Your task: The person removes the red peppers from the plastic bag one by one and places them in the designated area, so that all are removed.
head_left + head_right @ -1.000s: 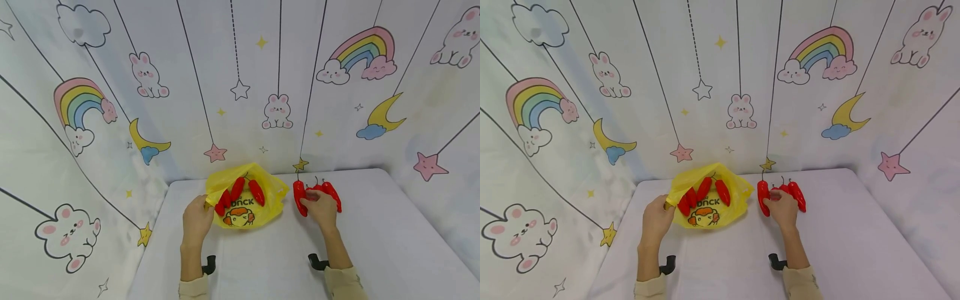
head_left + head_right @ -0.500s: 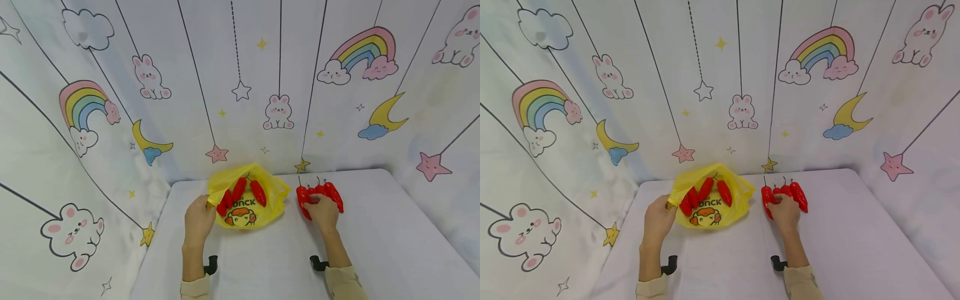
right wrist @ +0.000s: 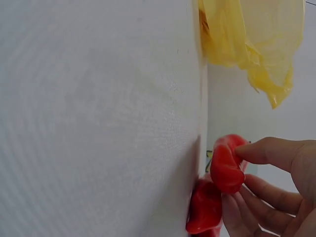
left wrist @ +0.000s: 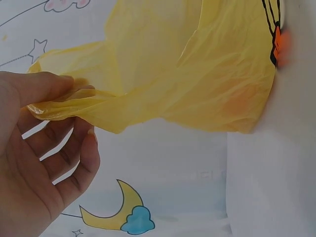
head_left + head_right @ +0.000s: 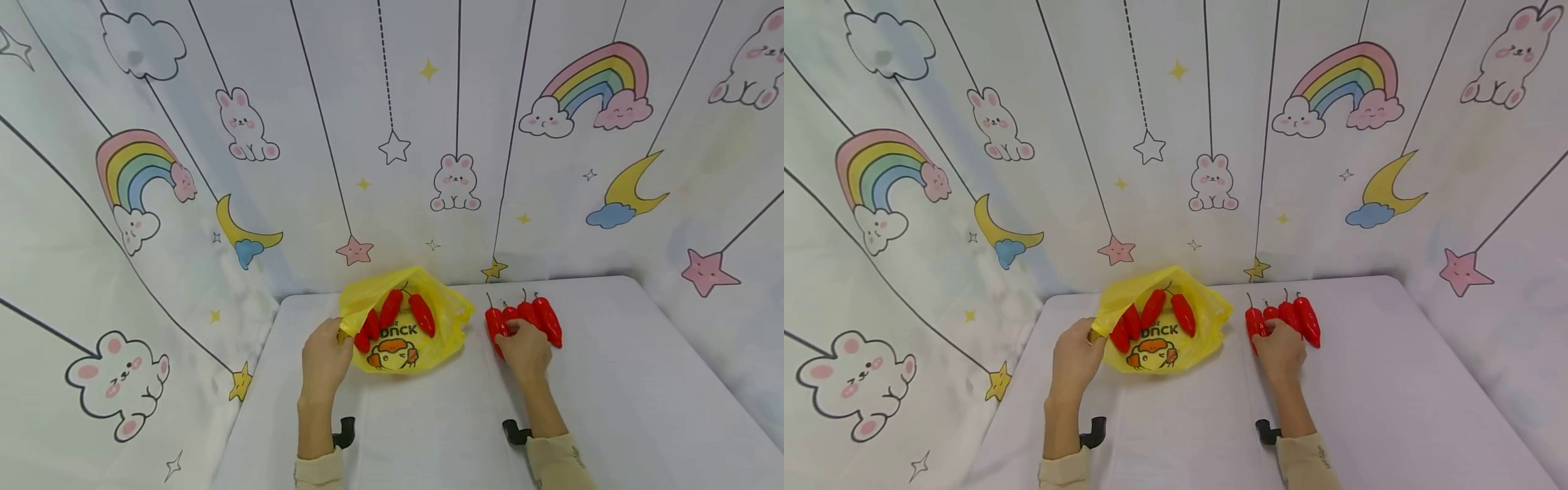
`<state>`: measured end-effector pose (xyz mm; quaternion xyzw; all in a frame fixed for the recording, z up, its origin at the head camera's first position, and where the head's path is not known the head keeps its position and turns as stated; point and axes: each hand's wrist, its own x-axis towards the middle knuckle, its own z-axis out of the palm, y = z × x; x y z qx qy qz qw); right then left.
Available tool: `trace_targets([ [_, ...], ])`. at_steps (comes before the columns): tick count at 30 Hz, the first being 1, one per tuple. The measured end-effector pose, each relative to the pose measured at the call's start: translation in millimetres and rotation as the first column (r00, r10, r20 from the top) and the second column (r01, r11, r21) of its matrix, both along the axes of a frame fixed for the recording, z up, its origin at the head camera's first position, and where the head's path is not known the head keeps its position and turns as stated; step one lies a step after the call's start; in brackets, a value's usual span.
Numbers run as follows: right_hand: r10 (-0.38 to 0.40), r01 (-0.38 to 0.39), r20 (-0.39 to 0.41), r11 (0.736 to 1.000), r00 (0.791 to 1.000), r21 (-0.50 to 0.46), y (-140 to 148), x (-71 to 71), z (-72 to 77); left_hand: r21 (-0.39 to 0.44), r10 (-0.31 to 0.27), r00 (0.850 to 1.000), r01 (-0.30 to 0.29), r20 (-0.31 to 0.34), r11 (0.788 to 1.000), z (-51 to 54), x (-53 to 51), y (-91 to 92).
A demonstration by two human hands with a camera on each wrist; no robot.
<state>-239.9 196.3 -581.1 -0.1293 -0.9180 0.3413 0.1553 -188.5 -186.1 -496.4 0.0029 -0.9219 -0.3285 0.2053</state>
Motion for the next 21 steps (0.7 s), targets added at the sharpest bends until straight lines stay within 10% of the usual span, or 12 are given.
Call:
trace_targets([
  [21, -0.058, 0.058, -0.001, 0.998, 0.998, 0.011, 0.9, -0.8, -8.9, -0.013, 0.007, 1.000, -0.007, -0.017, 1.000, -1.1, -1.2, 1.8],
])
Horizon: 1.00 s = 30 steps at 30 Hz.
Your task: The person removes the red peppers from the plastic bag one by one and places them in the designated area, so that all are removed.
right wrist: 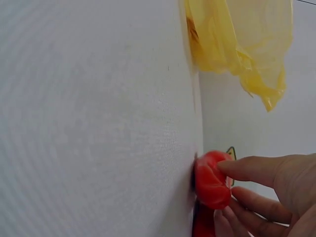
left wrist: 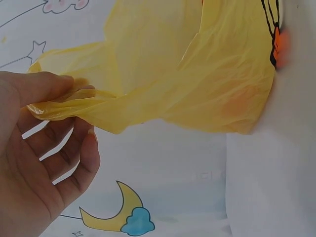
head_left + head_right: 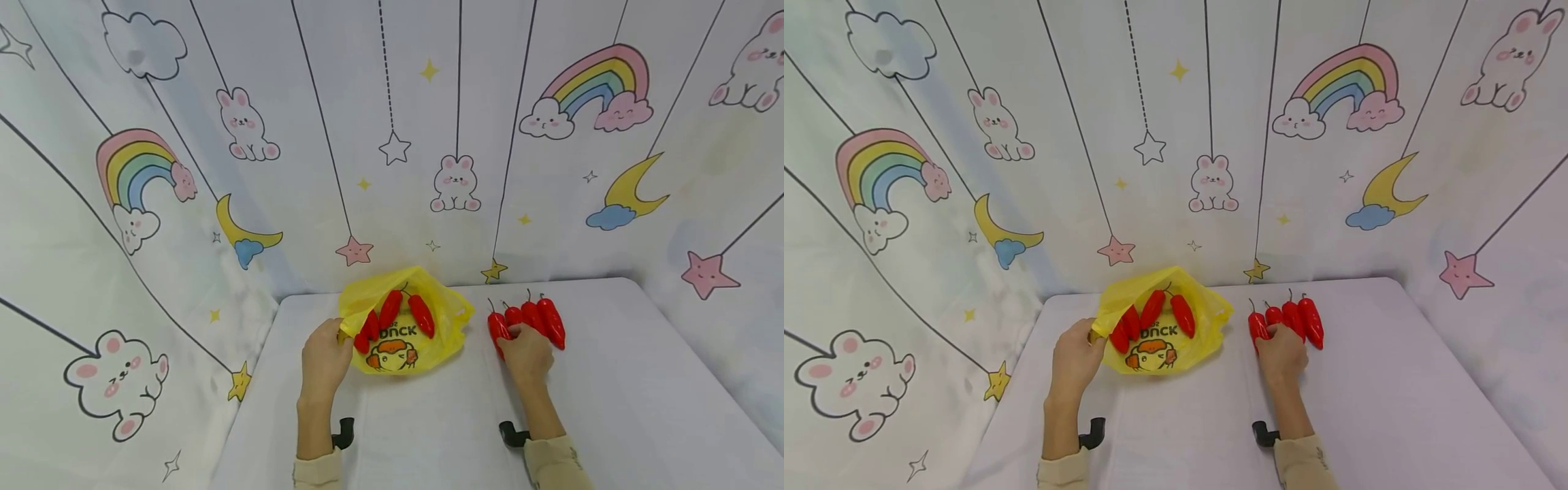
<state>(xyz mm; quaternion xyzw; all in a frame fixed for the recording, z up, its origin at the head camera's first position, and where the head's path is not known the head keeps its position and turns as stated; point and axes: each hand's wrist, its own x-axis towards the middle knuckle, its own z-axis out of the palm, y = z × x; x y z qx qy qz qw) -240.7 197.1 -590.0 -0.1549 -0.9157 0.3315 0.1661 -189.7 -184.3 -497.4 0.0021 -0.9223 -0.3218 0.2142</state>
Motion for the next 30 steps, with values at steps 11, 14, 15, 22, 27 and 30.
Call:
trace_targets([
  [11, -0.020, 0.018, -0.052, 0.999, 0.998, -0.029, 0, 0.0, 1.3, 0.001, -0.011, 1.000, 0.011, 0.003, 1.000, 1.0, 0.9, -0.5],
  [14, -0.026, 0.022, -0.099, 0.999, 0.995, -0.036, -1, -0.3, 5.0, 0.005, -0.015, 1.000, 0.015, -0.006, 1.000, 1.7, 1.1, -1.3],
  [15, -0.028, 0.023, -0.115, 0.999, 0.993, -0.042, -2, 0.1, 7.3, 0.005, -0.015, 1.000, 0.015, -0.004, 1.000, 1.6, 1.3, -1.6],
  [22, 0.043, -0.058, -0.229, 0.996, 0.973, -0.062, -16, 7.6, 36.7, 0.006, 0.002, 1.000, -0.003, 0.024, 1.000, 1.2, 1.1, -2.6],
  [27, 0.102, -0.138, -0.278, 0.984, 0.955, -0.111, -30, 11.7, 54.0, 0.022, -0.013, 1.000, 0.013, 0.026, 1.000, 1.1, 0.5, -1.1],
  [30, 0.120, -0.159, -0.266, 0.979, 0.957, -0.129, -37, 12.0, 60.7, 0.019, -0.012, 1.000, 0.011, 0.029, 1.000, 0.9, 0.2, -0.2],
])
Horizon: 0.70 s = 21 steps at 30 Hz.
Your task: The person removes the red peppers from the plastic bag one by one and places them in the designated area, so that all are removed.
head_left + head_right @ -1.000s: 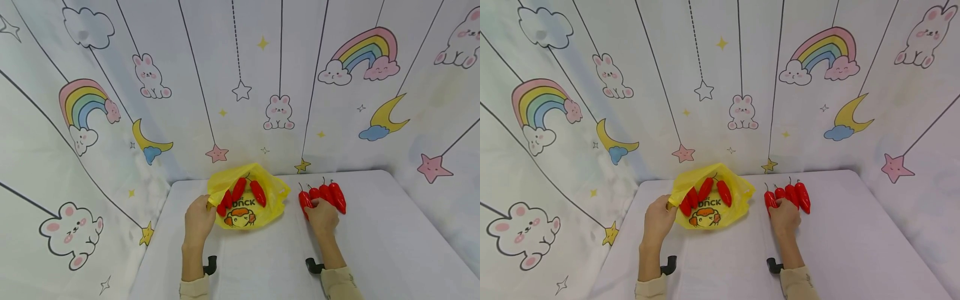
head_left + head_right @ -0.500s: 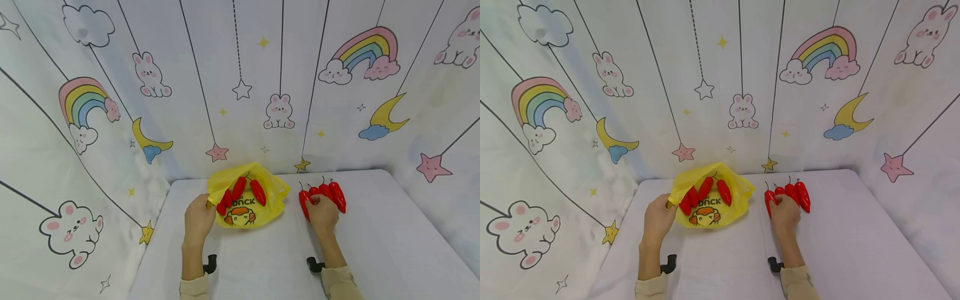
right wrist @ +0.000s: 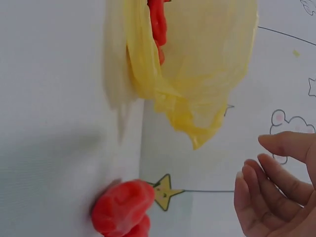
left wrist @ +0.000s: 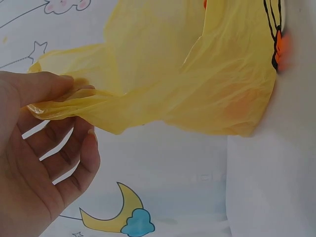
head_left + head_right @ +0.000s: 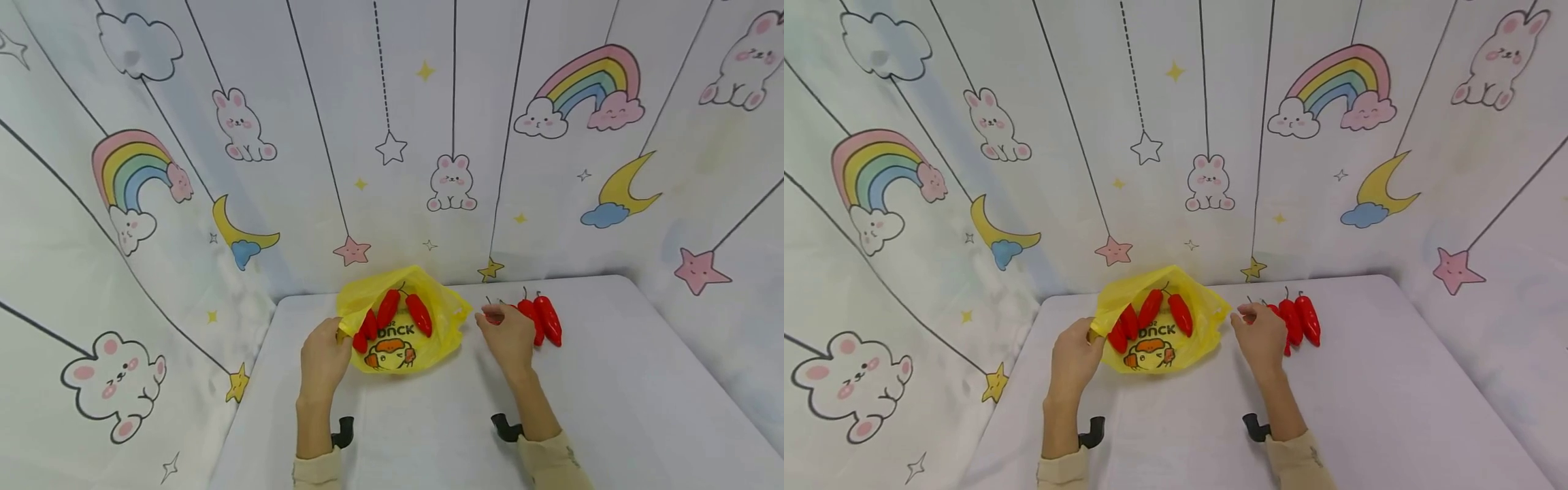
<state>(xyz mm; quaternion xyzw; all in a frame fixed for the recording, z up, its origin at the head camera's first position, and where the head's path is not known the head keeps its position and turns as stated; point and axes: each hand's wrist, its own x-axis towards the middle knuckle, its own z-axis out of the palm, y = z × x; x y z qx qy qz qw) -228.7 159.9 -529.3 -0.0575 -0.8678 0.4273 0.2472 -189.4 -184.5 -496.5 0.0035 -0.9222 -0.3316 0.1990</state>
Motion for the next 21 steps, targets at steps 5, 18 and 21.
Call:
trace_targets([
  [5, 0.044, -0.044, 0.021, 0.999, 0.999, 0.016, -13, -3.2, 8.1, -0.004, 0.008, 1.000, -0.008, 0.006, 1.000, -0.5, -0.2, -0.7],
  [18, 0.190, -0.190, 0.004, 0.982, 0.982, 0.009, -41, -19.2, 22.0, 0.000, 0.001, 1.000, -0.001, -0.014, 1.000, -0.5, -0.3, -0.7],
  [21, 0.204, -0.204, 0.026, 0.979, 0.979, 0.015, -46, -24.7, 22.0, 0.009, -0.006, 1.000, 0.006, -0.019, 1.000, -0.2, 0.1, 1.2],
])
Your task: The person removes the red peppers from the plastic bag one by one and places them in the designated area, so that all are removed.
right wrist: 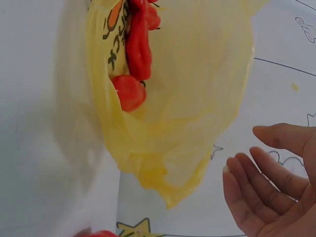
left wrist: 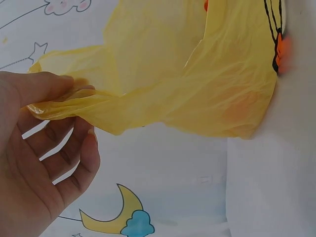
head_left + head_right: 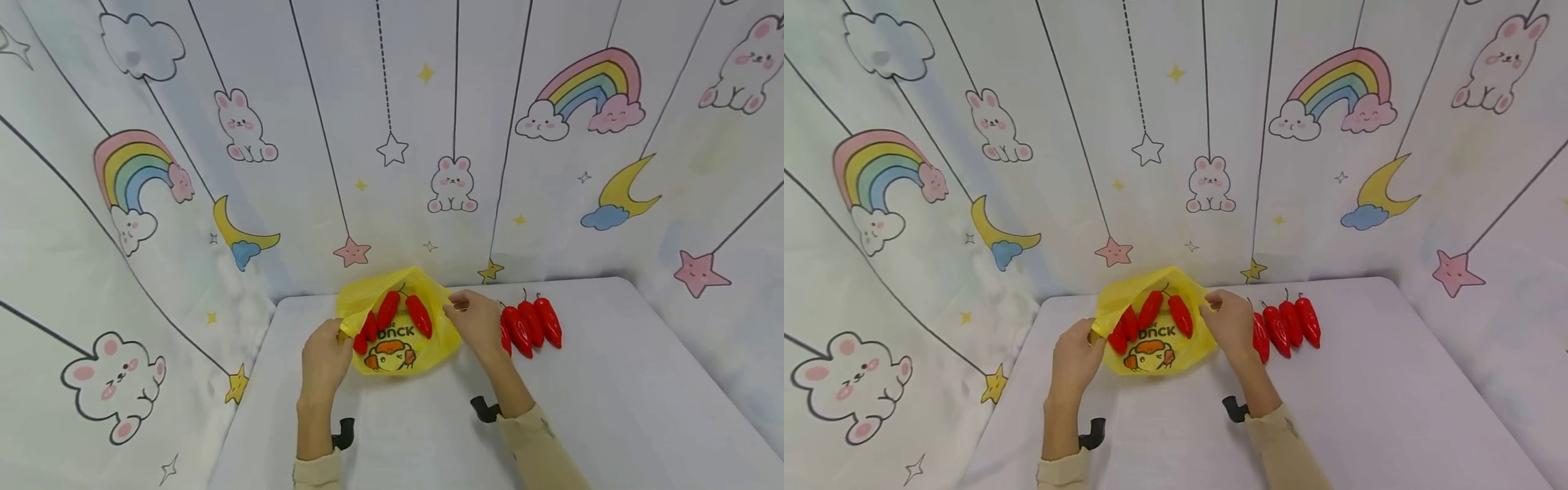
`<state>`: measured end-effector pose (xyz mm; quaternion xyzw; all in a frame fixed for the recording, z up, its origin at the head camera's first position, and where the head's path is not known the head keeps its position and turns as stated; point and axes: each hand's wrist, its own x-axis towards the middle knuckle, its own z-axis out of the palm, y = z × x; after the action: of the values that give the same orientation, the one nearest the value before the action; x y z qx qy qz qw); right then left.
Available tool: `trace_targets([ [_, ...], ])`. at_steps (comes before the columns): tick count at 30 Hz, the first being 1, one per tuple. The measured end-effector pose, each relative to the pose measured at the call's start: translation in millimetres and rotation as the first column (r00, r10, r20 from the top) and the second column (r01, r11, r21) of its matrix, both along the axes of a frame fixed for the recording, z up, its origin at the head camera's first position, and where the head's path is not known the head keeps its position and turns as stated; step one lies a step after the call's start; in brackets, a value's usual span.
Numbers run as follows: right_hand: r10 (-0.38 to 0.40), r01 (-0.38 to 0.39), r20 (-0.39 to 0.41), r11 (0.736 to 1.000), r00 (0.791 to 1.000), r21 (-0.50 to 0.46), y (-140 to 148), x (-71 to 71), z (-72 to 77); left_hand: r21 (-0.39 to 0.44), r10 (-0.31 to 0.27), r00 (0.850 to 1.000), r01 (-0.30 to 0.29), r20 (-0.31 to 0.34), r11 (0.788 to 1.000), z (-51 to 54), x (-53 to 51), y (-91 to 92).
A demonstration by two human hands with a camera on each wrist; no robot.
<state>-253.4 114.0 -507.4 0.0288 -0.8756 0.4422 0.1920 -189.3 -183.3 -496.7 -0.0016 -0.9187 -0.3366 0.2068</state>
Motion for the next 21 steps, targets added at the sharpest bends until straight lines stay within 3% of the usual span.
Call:
trace_targets([
  [12, 0.038, -0.042, 0.063, 0.996, 0.997, 0.076, -18, -21.4, -3.6, 0.006, -0.005, 1.000, 0.005, -0.021, 1.000, 3.0, -0.2, 0.3],
  [21, 0.014, -0.044, 0.169, 0.983, 0.986, 0.178, -33, -38.2, -2.6, -0.006, -0.004, 1.000, 0.004, -0.022, 1.000, 2.0, 0.4, -1.4],
])
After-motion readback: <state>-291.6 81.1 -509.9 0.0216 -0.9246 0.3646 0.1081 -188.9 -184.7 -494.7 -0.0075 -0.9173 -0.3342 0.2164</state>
